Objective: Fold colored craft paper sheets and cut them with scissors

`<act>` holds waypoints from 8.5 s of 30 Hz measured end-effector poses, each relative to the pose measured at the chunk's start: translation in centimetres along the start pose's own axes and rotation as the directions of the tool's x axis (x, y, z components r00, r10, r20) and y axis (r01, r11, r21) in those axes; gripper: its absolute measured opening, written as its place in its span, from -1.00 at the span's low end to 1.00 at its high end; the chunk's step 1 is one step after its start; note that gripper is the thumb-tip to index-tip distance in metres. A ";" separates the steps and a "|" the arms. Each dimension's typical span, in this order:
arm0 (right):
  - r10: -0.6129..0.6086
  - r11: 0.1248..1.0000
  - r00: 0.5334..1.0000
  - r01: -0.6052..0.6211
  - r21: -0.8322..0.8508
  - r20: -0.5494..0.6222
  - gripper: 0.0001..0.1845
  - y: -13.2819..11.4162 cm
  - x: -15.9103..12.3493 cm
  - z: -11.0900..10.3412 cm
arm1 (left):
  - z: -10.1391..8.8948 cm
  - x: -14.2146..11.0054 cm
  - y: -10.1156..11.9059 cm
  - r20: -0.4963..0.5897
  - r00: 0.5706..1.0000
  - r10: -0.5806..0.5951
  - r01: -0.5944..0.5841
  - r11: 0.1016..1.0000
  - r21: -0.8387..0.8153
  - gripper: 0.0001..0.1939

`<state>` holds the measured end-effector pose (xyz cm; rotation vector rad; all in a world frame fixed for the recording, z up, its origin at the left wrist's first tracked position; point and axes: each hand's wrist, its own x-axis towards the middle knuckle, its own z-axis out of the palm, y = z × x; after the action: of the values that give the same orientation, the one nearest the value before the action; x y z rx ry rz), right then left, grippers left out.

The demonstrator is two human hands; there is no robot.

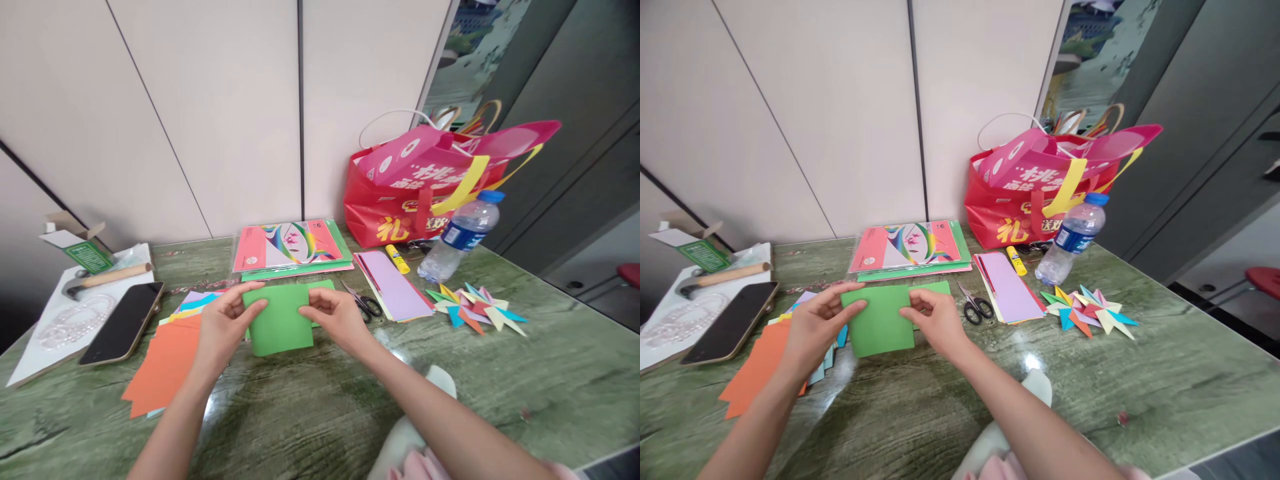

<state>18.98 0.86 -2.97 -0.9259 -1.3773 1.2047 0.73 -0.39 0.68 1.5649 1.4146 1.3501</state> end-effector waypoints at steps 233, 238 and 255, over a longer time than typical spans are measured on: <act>0.209 0.977 0.975 -0.205 -0.050 0.072 -0.75 -0.2 0.6 -1.5 | -0.2 0.3 -0.7 0.348 0.875 -0.337 0.455 0.819 -0.350 -0.72; 0.216 0.976 0.973 -0.214 -0.029 0.086 -0.75 -0.4 0.6 -1.5 | -0.4 0.4 -1.0 0.348 0.868 -0.354 0.477 0.790 -0.385 -0.71; 0.264 0.958 0.964 -0.263 0.116 0.012 -0.70 -0.6 0.9 -1.7 | 0.0 0.2 -1.0 0.461 0.814 -0.354 0.528 0.782 -0.331 -0.73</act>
<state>20.60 1.89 -2.26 -1.0514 -1.1925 1.4675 0.42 0.03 -0.18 1.0152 1.0478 0.9274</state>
